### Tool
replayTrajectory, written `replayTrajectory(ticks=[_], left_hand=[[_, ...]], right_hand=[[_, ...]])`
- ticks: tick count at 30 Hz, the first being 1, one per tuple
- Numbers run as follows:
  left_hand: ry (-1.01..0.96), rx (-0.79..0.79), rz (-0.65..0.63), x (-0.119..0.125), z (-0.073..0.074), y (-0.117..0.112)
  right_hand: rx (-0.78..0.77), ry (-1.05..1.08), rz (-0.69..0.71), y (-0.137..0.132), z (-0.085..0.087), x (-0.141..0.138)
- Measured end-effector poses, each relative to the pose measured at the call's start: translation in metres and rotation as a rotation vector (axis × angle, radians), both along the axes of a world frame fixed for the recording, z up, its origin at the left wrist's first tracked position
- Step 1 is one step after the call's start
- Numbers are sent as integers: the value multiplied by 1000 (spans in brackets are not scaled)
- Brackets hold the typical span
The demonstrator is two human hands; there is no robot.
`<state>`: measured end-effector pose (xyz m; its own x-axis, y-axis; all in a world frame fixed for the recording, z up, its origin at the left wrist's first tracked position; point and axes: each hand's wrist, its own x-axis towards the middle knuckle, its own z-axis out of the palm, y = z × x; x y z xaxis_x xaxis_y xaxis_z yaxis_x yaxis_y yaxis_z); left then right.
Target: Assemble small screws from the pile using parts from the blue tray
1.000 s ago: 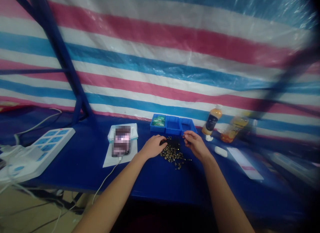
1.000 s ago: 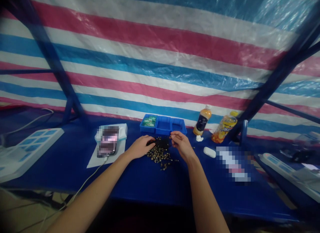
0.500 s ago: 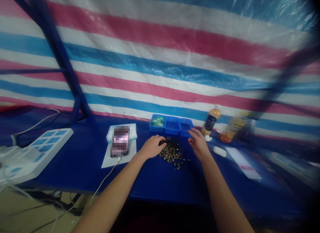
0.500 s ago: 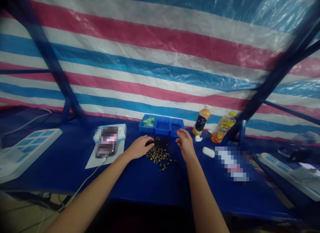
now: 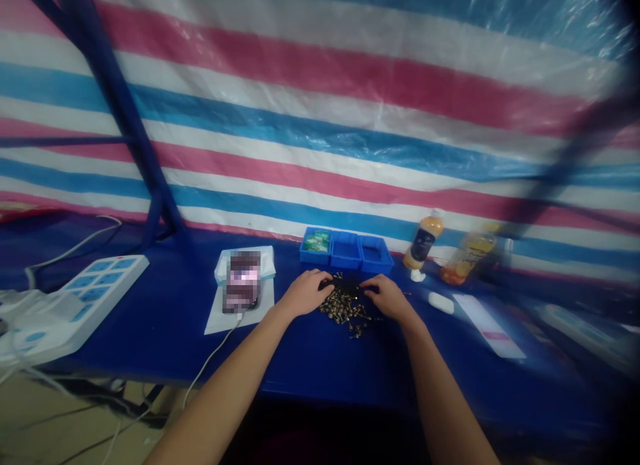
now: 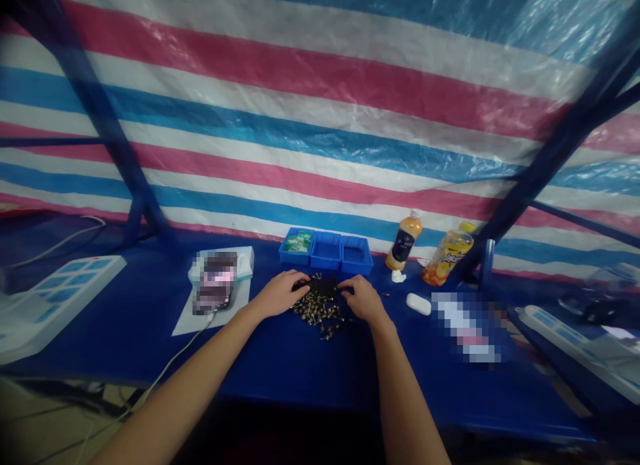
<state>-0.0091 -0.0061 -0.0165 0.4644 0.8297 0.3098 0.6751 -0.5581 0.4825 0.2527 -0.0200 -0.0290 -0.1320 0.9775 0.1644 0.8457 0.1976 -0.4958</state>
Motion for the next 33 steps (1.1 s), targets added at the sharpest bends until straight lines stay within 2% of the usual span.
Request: replayTrajectory(ticks=[8, 13, 17, 20, 24, 28, 31, 33], left_hand=[[-1, 0, -2, -1, -1, 1], [3, 0, -5, -1, 0, 0], [6, -3, -5, -1, 1, 0], [12, -2, -1, 0, 1, -1], [-1, 30, 13, 2, 4, -2], [41, 221, 107, 5, 14, -10], [106, 424, 200, 10, 27, -21], [142, 485, 226, 14, 34, -28]], right_hand=[[35, -99, -53, -4, 2, -10], [51, -7, -52, -3, 2, -7], [58, 248, -55, -2, 9, -6], [62, 561, -39, -4, 17, -9], [-33, 951, 50, -9, 25, -15], [-144, 1215, 131, -14, 32, -18], [-180, 1339, 211, -18, 36, -19], [-191, 1387, 252, -20, 39, -20]])
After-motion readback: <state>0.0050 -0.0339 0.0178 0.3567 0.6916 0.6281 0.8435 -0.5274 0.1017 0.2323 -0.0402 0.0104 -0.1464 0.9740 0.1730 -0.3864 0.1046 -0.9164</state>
